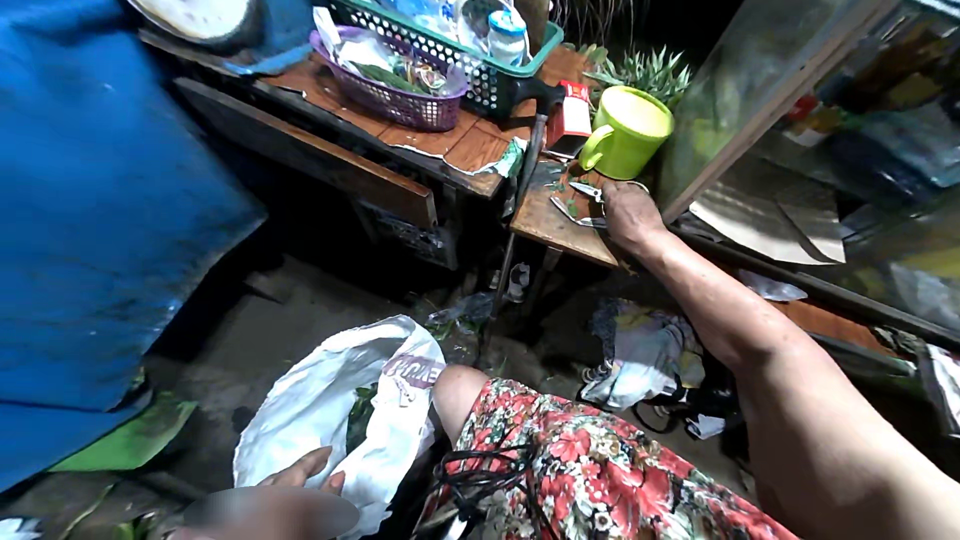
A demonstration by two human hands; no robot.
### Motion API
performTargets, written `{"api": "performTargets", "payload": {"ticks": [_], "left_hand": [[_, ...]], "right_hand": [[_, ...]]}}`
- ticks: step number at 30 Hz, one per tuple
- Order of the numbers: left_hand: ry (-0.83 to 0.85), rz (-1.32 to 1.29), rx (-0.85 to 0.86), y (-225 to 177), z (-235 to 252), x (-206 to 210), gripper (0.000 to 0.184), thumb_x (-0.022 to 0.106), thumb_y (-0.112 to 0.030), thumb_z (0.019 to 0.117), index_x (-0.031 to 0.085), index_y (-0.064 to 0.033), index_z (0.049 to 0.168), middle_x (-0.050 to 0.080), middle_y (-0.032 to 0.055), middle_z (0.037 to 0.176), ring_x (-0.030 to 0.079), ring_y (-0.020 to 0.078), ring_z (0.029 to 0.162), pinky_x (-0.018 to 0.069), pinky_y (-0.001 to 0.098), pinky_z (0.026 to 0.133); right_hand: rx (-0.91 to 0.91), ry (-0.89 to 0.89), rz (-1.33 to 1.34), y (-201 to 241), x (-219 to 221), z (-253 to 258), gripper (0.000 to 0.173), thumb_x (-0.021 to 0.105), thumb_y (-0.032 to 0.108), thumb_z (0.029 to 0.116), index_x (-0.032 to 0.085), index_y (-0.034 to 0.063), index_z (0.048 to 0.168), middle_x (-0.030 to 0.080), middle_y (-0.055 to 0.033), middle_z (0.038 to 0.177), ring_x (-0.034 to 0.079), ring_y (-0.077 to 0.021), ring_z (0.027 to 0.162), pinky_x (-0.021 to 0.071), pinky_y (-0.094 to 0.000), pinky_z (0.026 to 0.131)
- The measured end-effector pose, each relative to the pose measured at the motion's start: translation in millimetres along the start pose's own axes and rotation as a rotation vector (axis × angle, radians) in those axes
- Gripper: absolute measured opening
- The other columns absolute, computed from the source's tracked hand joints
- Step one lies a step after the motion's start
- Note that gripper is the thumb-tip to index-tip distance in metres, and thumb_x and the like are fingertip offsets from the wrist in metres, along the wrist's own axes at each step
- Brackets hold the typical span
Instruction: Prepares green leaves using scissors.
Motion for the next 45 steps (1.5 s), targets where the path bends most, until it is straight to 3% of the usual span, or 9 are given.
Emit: {"api": "performTargets", "payload": {"ticks": [8,14,22,30,33,35,38,40,45], "left_hand": [[-0.009,0.011,0.021,1.9,1.4,0.8,0.040,0.055,-0.023,0.1039,0.061,0.0046,0.133,0.061,0.0291,0.128,0.069,0.0360,0.095,0.0549,0.0527,0.086],[-0.018,-0.007,-0.014,1.1,0.9,-1.1,0.040,0.055,-0.022,0.1040,0.060,0.0039,0.134,0.060,0.0282,0.130,0.068,0.0342,0.095,0.0548,0.0499,0.086],[-0.026,-0.011,-0.010,0.2,1.0,-1.2,0.039,0.056,-0.023,0.1043,0.061,0.0037,0.133,0.060,0.0282,0.131,0.069,0.0337,0.094,0.0557,0.0482,0.085],[-0.058,-0.209,0.025,0.0,0.5,-1.9,0.038,0.057,-0.022,0.1032,0.061,0.0042,0.130,0.062,0.0242,0.124,0.066,0.0193,0.083,0.0556,0.0368,0.076],[-0.100,-0.306,0.055,-3.7,1.0,-2.5,0.035,0.058,-0.020,0.1028,0.062,0.0042,0.127,0.065,0.0218,0.121,0.067,0.0169,0.088,0.0573,0.0350,0.080],[-0.168,-0.337,0.073,-12.8,-0.7,-7.7,0.031,0.059,-0.018,0.1022,0.065,0.0025,0.124,0.069,0.0201,0.118,0.071,0.0198,0.091,0.0596,0.0387,0.083],[-0.269,-0.522,0.127,-17.2,0.9,-9.1,0.029,0.058,-0.020,0.0999,0.067,-0.0005,0.120,0.072,0.0080,0.107,0.071,0.0070,0.084,0.0608,0.0265,0.077],[-0.264,-0.672,0.122,-18.5,4.1,-7.1,0.030,0.058,-0.019,0.1007,0.066,0.0004,0.122,0.073,0.0072,0.107,0.071,0.0071,0.087,0.0607,0.0263,0.080],[-0.159,-0.892,0.117,-21.9,8.9,0.2,0.036,0.046,-0.024,0.1069,0.064,-0.0014,0.128,0.071,0.0064,0.115,0.071,0.0114,0.093,0.0594,0.0292,0.083]], "right_hand": [[-0.048,-0.180,0.083,5.3,-25.6,-4.7,0.031,0.051,0.006,0.0992,0.060,-0.0035,0.127,0.066,-0.0275,0.115,0.068,-0.0471,0.102,0.0549,-0.0608,0.085],[-0.104,-0.301,0.092,6.9,-45.1,-0.3,0.026,0.053,0.007,0.0988,0.061,-0.0039,0.121,0.067,-0.0268,0.108,0.069,-0.0459,0.098,0.0553,-0.0593,0.083],[-0.203,-0.482,0.113,13.5,-71.6,-5.6,0.030,0.053,0.004,0.0974,0.062,-0.0031,0.125,0.068,-0.0259,0.104,0.069,-0.0438,0.099,0.0551,-0.0564,0.086],[-0.393,-0.688,0.289,63.3,-99.5,-34.5,0.030,0.062,0.006,0.0959,0.066,-0.0027,0.124,0.072,-0.0203,0.104,0.072,-0.0329,0.097,0.0587,-0.0441,0.086],[-0.474,-0.606,0.650,96.8,-94.5,-45.6,0.035,0.064,0.003,0.0942,0.063,-0.0068,0.128,0.071,-0.0198,0.111,0.071,-0.0251,0.099,0.0598,-0.0386,0.089],[-0.478,-0.478,0.962,127.8,-82.9,-56.7,0.039,0.063,0.000,0.0938,0.059,-0.0072,0.132,0.069,-0.0183,0.112,0.069,-0.0183,0.091,0.0595,-0.0336,0.082],[-0.503,-0.308,1.308,183.9,-60.9,-86.2,0.041,0.064,0.001,0.0943,0.057,-0.0034,0.135,0.069,-0.0147,0.115,0.069,-0.0152,0.088,0.0615,-0.0336,0.077],[-0.547,-0.245,1.498,221.5,-46.8,-106.4,0.038,0.065,0.001,0.0923,0.060,-0.0030,0.130,0.072,-0.0113,0.109,0.069,-0.0121,0.085,0.0610,-0.0317,0.074],[-0.698,-0.094,1.740,287.8,-37.0,-158.1,0.036,0.066,-0.001,0.0903,0.063,-0.0039,0.126,0.074,-0.0081,0.108,0.071,-0.0093,0.093,0.0613,-0.0298,0.085]]}}
Point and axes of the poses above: each hand's wrist, its own z-axis towards the middle knuckle, its own x-axis out of the palm, y = z × x, the point moved 9 cm from there along z, towards the middle knuckle
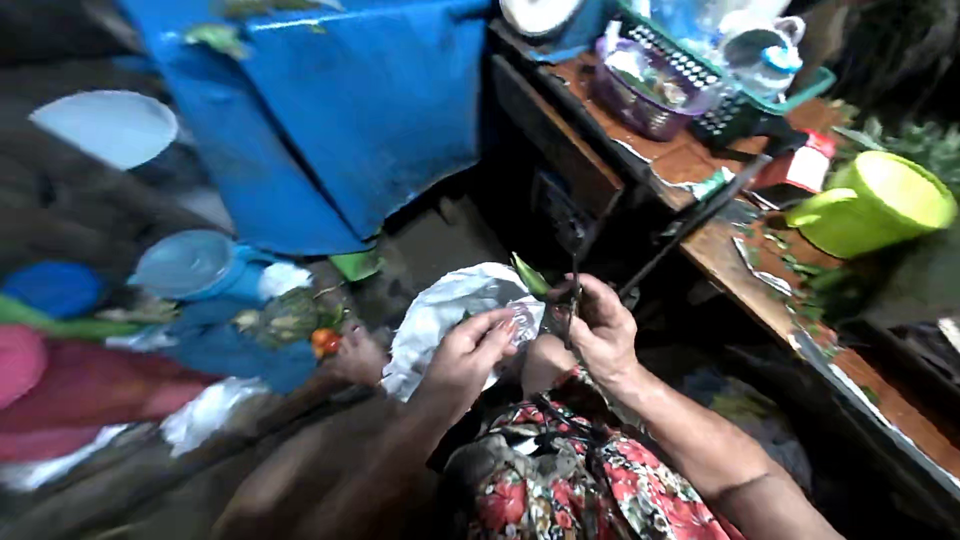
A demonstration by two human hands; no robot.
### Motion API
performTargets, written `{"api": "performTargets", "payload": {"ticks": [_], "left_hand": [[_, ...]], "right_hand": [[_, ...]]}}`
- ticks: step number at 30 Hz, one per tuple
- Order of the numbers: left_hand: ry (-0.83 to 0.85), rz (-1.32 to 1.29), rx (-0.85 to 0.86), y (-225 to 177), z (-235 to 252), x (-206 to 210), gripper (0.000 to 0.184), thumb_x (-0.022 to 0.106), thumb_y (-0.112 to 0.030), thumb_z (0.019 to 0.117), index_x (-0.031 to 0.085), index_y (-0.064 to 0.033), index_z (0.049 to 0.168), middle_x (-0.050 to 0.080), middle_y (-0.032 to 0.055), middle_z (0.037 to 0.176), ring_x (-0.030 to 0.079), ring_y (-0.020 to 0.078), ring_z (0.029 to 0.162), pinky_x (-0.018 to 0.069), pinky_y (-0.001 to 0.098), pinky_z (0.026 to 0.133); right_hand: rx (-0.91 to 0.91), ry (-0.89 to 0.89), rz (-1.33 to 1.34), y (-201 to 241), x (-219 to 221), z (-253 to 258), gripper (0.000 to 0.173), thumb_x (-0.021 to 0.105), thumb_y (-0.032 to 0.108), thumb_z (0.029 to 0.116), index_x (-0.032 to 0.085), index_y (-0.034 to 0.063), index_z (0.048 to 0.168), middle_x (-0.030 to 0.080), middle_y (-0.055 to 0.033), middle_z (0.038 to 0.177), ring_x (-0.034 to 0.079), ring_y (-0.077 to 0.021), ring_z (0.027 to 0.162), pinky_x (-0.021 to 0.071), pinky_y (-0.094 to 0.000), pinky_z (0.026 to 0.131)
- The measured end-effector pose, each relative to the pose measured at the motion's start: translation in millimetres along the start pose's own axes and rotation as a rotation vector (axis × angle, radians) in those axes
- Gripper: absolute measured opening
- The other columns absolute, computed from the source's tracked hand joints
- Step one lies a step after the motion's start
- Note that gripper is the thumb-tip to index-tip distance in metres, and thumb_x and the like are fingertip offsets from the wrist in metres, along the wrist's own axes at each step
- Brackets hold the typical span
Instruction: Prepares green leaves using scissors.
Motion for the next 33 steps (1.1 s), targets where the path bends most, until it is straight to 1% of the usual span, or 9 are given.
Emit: {"api": "performTargets", "payload": {"ticks": [4,7,11,14,18,22,24,29,33], "left_hand": [[-0.024,-0.229,0.015,-1.8,-1.1,-0.2,0.027,0.047,-0.021,0.1071,0.066,-0.0057,0.117,0.071,0.0015,0.103,0.070,0.0108,0.087,0.0593,0.0281,0.081],[-0.115,-0.373,-0.045,1.7,-2.6,-8.1,0.021,0.048,-0.010,0.1037,0.065,-0.0032,0.113,0.071,0.0043,0.097,0.068,0.0118,0.082,0.0590,0.0283,0.077],[-0.202,-0.447,-0.053,8.3,-1.6,-19.2,0.013,0.052,-0.004,0.1018,0.064,-0.0038,0.096,0.068,0.0062,0.086,0.065,0.0126,0.075,0.0572,0.0292,0.073],[-0.250,-0.443,-0.061,8.8,-3.3,-24.7,0.015,0.051,-0.004,0.1042,0.065,-0.0027,0.099,0.070,0.0075,0.089,0.068,0.0137,0.078,0.0587,0.0289,0.074],[-0.279,-0.403,-0.040,9.5,-3.1,-31.3,0.014,0.051,-0.005,0.1043,0.064,-0.0015,0.099,0.070,0.0083,0.089,0.069,0.0147,0.079,0.0598,0.0305,0.076],[-0.315,-0.384,-0.072,10.7,-4.8,-37.1,0.015,0.052,-0.007,0.1056,0.065,0.0001,0.108,0.071,0.0079,0.087,0.070,0.0143,0.078,0.0604,0.0286,0.075],[-0.318,-0.371,-0.096,10.5,-5.6,-37.9,0.016,0.052,-0.007,0.1060,0.065,0.0000,0.110,0.070,0.0073,0.084,0.069,0.0135,0.074,0.0601,0.0271,0.071],[-0.289,-0.274,-0.129,11.5,-6.6,-37.7,0.017,0.049,-0.008,0.1069,0.063,-0.0012,0.101,0.065,0.0041,0.077,0.064,0.0095,0.065,0.0562,0.0219,0.062],[-0.161,-0.186,-0.156,15.9,-5.9,-28.0,0.019,0.049,-0.006,0.1060,0.063,-0.0002,0.095,0.060,0.0041,0.072,0.057,0.0089,0.059,0.0503,0.0203,0.057]], "right_hand": [[-0.030,0.087,0.036,1.0,34.4,-10.3,0.031,0.065,-0.002,0.0904,0.065,-0.0080,0.121,0.073,-0.0116,0.108,0.070,-0.0090,0.091,0.0614,-0.0281,0.080],[-0.050,0.170,0.022,2.6,50.0,-17.4,0.032,0.065,-0.002,0.0914,0.064,-0.0106,0.122,0.072,-0.0148,0.113,0.071,-0.0116,0.098,0.0610,-0.0299,0.088],[-0.085,0.228,-0.003,3.5,64.5,-22.7,0.029,0.064,-0.002,0.0916,0.064,-0.0142,0.118,0.072,-0.0185,0.110,0.071,-0.0131,0.097,0.0605,-0.0298,0.089],[-0.033,0.268,-0.004,2.3,67.4,-24.6,0.032,0.063,-0.004,0.0914,0.063,-0.0152,0.121,0.072,-0.0199,0.113,0.072,-0.0147,0.099,0.0602,-0.0307,0.090],[0.182,0.246,0.074,-10.4,55.6,-26.1,0.033,0.064,-0.002,0.0944,0.061,-0.0111,0.126,0.072,-0.0132,0.113,0.071,-0.0125,0.098,0.0609,-0.0293,0.087],[0.431,0.286,0.116,-27.2,49.2,-33.7,0.035,0.062,0.004,0.0974,0.058,-0.0103,0.129,0.073,-0.0097,0.107,0.069,-0.0092,0.084,0.0583,-0.0240,0.072],[0.516,0.372,0.073,-33.0,50.9,-39.7,0.038,0.064,0.012,0.0986,0.060,-0.0081,0.130,0.073,-0.0075,0.107,0.068,-0.0075,0.082,0.0577,-0.0225,0.070],[0.599,0.494,-0.015,-41.1,55.9,-47.5,0.046,0.067,0.031,0.0986,0.064,-0.0017,0.131,0.074,-0.0038,0.106,0.069,-0.0071,0.086,0.0590,-0.0252,0.076],[0.625,0.522,-0.057,-44.1,59.0,-45.5,0.045,0.065,0.037,0.0996,0.067,0.0031,0.130,0.074,-0.0009,0.098,0.067,-0.0054,0.078,0.0575,-0.0249,0.070]]}}
Point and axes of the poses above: each hand's wrist, its own z-axis towards the middle knuckle, its own x-axis out of the palm, y = z × x, the point moved 9 cm from there along z, towards the middle knuckle
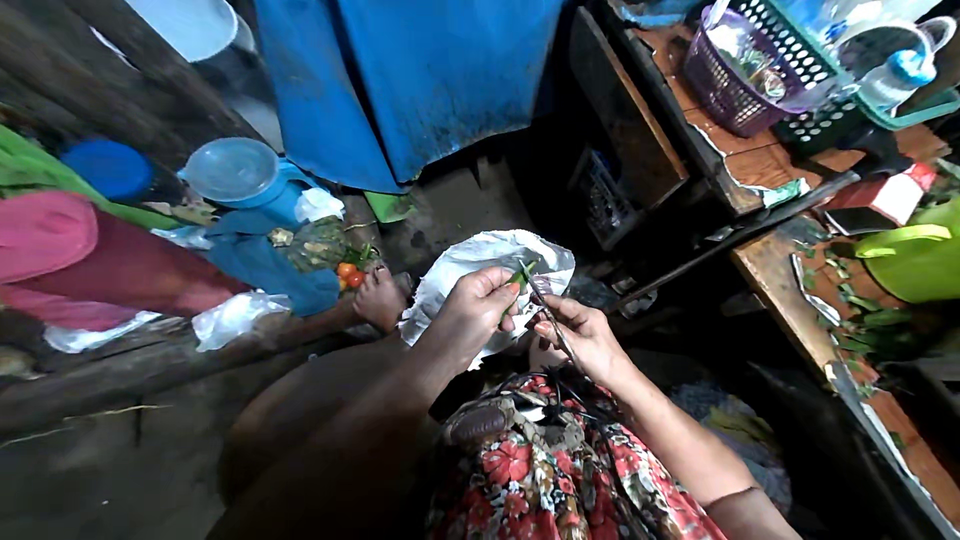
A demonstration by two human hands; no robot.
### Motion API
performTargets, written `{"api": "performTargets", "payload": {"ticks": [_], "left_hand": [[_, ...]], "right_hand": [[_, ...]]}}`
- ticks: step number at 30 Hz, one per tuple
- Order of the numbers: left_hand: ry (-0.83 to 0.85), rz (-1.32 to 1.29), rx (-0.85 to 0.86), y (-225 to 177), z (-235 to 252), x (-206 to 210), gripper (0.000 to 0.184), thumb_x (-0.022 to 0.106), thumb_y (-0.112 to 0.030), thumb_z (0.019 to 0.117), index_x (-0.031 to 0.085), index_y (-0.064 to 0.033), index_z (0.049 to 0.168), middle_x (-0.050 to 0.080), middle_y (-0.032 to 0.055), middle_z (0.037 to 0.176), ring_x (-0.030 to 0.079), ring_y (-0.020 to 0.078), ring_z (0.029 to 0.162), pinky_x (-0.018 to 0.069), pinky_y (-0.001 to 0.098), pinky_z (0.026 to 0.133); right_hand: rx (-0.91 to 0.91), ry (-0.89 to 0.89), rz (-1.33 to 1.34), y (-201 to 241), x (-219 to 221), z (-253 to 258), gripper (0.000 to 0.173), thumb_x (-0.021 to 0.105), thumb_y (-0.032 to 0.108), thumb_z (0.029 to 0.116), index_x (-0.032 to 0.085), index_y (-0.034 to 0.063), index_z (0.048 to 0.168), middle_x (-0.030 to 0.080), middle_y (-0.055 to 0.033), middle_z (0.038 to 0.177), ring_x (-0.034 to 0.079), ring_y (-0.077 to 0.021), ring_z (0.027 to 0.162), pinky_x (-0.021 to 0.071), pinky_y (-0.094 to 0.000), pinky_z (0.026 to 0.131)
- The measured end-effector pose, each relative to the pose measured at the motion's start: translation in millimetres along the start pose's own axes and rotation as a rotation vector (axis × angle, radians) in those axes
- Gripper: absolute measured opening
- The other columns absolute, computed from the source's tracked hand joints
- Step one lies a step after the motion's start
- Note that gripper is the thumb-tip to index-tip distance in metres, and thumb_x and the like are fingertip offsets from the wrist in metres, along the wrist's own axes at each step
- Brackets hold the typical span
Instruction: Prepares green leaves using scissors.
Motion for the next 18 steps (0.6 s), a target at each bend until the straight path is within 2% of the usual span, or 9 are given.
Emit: {"api": "performTargets", "payload": {"ticks": [6,15,18], "left_hand": [[0.033,0.045,0.009,3.4,0.9,-1.8,0.020,0.049,-0.006,0.1057,0.063,-0.0017,0.092,0.055,0.0018,0.069,0.050,0.0067,0.056,0.0437,0.0181,0.055],[0.027,0.049,0.021,7.2,1.3,-6.5,0.021,0.048,-0.005,0.1050,0.063,-0.0025,0.090,0.054,0.0028,0.068,0.049,0.0087,0.056,0.0420,0.0198,0.053],[-0.007,0.076,0.022,3.3,0.7,-7.6,0.020,0.048,-0.007,0.1057,0.064,-0.0019,0.095,0.057,0.0027,0.070,0.052,0.0082,0.057,0.0451,0.0205,0.054]], "right_hand": [[0.004,0.029,-0.005,-2.1,4.4,3.6,0.042,0.064,0.038,0.1002,0.069,0.0053,0.126,0.070,0.0029,0.083,0.062,-0.0042,0.066,0.0538,-0.0243,0.062],[0.019,0.057,0.112,-8.2,9.1,5.6,0.038,0.066,0.028,0.1006,0.067,0.0023,0.128,0.072,-0.0018,0.089,0.064,-0.0071,0.065,0.0561,-0.0248,0.061],[0.032,0.022,0.148,-10.0,7.2,4.6,0.034,0.068,0.024,0.0994,0.066,0.0002,0.124,0.071,-0.0014,0.085,0.064,-0.0069,0.065,0.0569,-0.0247,0.061]]}}
Point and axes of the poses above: each hand's wrist, its own z-axis towards the middle knuckle, its own x-axis out of the palm, y = z × x, the point moved 9 cm from there along z, towards the middle knuckle
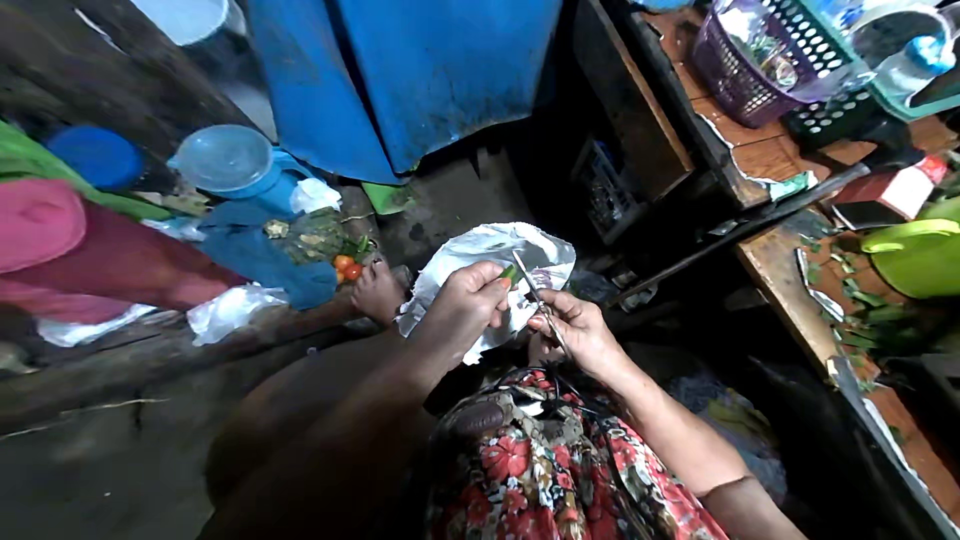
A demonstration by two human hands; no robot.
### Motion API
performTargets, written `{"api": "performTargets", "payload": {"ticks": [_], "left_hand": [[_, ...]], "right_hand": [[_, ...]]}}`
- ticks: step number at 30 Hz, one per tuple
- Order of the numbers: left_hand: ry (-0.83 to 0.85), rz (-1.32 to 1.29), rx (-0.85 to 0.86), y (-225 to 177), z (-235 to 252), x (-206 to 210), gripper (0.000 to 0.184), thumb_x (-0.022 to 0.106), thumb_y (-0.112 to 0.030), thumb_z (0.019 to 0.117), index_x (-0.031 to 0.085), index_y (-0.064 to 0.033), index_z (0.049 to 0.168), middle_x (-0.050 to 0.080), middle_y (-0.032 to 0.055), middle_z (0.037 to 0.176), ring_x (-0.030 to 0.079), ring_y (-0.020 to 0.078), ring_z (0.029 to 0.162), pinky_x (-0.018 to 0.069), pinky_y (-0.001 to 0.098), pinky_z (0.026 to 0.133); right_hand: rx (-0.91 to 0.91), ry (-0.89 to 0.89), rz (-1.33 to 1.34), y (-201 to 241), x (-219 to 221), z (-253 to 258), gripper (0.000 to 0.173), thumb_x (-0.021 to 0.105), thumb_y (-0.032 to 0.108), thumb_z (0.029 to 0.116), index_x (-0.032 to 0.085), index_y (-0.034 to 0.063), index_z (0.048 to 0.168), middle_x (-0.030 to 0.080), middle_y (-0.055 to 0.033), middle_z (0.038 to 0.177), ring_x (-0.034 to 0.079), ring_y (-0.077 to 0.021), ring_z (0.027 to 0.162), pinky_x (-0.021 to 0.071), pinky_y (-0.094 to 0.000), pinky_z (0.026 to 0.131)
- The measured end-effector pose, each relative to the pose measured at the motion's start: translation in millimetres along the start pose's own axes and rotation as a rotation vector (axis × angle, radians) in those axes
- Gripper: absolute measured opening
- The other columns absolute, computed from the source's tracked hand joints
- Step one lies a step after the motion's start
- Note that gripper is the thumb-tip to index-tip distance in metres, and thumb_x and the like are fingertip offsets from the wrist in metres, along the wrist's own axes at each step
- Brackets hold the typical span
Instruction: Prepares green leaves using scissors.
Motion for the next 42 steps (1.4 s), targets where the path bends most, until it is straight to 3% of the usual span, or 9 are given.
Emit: {"api": "performTargets", "payload": {"ticks": [2,5,10,14,17,21,27,34,42], "left_hand": [[-0.030,0.009,-0.016,-1.3,-1.1,-2.4,0.018,0.048,-0.007,0.1063,0.063,-0.0025,0.097,0.056,0.0012,0.070,0.052,0.0064,0.057,0.0457,0.0188,0.054],[-0.031,0.027,-0.011,-0.3,-0.4,-4.5,0.015,0.049,-0.008,0.1051,0.063,-0.0042,0.100,0.059,-0.0039,0.070,0.054,0.0022,0.056,0.0484,0.0164,0.056],[0.032,0.185,0.049,1.7,0.6,1.4,0.015,0.048,-0.013,0.0988,0.060,-0.0106,0.089,0.058,-0.0096,0.067,0.056,0.0009,0.056,0.0507,0.0193,0.056],[0.102,0.108,-0.019,5.0,-0.9,3.5,0.013,0.047,-0.011,0.1024,0.058,-0.0111,0.096,0.063,-0.0095,0.071,0.059,0.0020,0.058,0.0522,0.0198,0.056],[0.120,0.113,-0.085,5.0,-2.0,3.5,0.011,0.046,-0.011,0.1040,0.057,-0.0111,0.102,0.064,-0.0097,0.073,0.060,0.0031,0.061,0.0537,0.0219,0.059],[0.133,0.153,-0.074,7.2,1.1,0.3,0.012,0.045,-0.011,0.1041,0.057,-0.0124,0.102,0.065,-0.0113,0.073,0.062,0.0023,0.061,0.0548,0.0218,0.059],[0.124,0.102,-0.051,7.4,0.5,0.6,0.017,0.045,-0.006,0.1030,0.057,-0.0153,0.096,0.065,-0.0134,0.068,0.060,-0.0003,0.057,0.0521,0.0182,0.055],[0.142,0.079,-0.028,10.9,2.1,-3.8,0.019,0.044,-0.005,0.1034,0.058,-0.0156,0.096,0.063,-0.0136,0.067,0.057,-0.0011,0.054,0.0498,0.0164,0.052],[0.142,0.093,-0.048,10.5,2.6,-4.4,0.018,0.043,-0.005,0.1035,0.056,-0.0153,0.095,0.063,-0.0132,0.066,0.057,-0.0009,0.053,0.0497,0.0162,0.052]], "right_hand": [[0.002,0.008,0.010,1.7,1.6,-2.0,0.035,0.068,0.021,0.0986,0.064,-0.0024,0.125,0.070,-0.0012,0.087,0.064,-0.0045,0.068,0.0569,-0.0228,0.064],[-0.015,0.068,-0.032,11.1,5.6,-7.1,0.041,0.067,0.017,0.0980,0.060,-0.0067,0.131,0.071,-0.0064,0.101,0.064,-0.0014,0.081,0.0554,-0.0198,0.076],[-0.097,0.087,-0.181,29.0,5.0,-10.5,0.038,0.066,0.017,0.0991,0.064,-0.0058,0.129,0.072,-0.0174,0.108,0.068,-0.0140,0.092,0.0546,-0.0307,0.086],[-0.160,0.076,-0.186,34.0,2.0,-11.2,0.034,0.064,0.013,0.1001,0.065,-0.0080,0.127,0.072,-0.0210,0.109,0.070,-0.0227,0.098,0.0547,-0.0381,0.090],[-0.139,0.067,-0.166,35.4,-3.5,-11.2,0.035,0.063,0.013,0.1007,0.064,-0.0082,0.129,0.072,-0.0214,0.112,0.069,-0.0234,0.101,0.0537,-0.0387,0.093],[-0.110,0.067,-0.139,33.9,-7.0,-10.8,0.034,0.064,0.012,0.1007,0.064,-0.0076,0.129,0.071,-0.0207,0.111,0.068,-0.0210,0.099,0.0534,-0.0359,0.091],[-0.093,0.106,-0.154,32.1,1.2,-9.3,0.033,0.063,0.011,0.1006,0.064,-0.0080,0.128,0.071,-0.0224,0.111,0.068,-0.0256,0.101,0.0525,-0.0412,0.092],[-0.117,0.125,-0.151,30.9,4.4,-5.5,0.031,0.064,0.014,0.1008,0.067,-0.0066,0.124,0.072,-0.0198,0.103,0.067,-0.0230,0.090,0.0533,-0.0401,0.083],[-0.121,0.134,-0.138,28.9,5.4,-4.9,0.028,0.061,0.009,0.1016,0.066,-0.0079,0.123,0.071,-0.0198,0.103,0.067,-0.0214,0.091,0.0533,-0.0380,0.084]]}}
Point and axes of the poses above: each hand's wrist, its own z-axis towards the middle knuckle, its own x-axis out of the palm, y = z × x, the point moved 9 cm from there along z, towards the middle knuckle
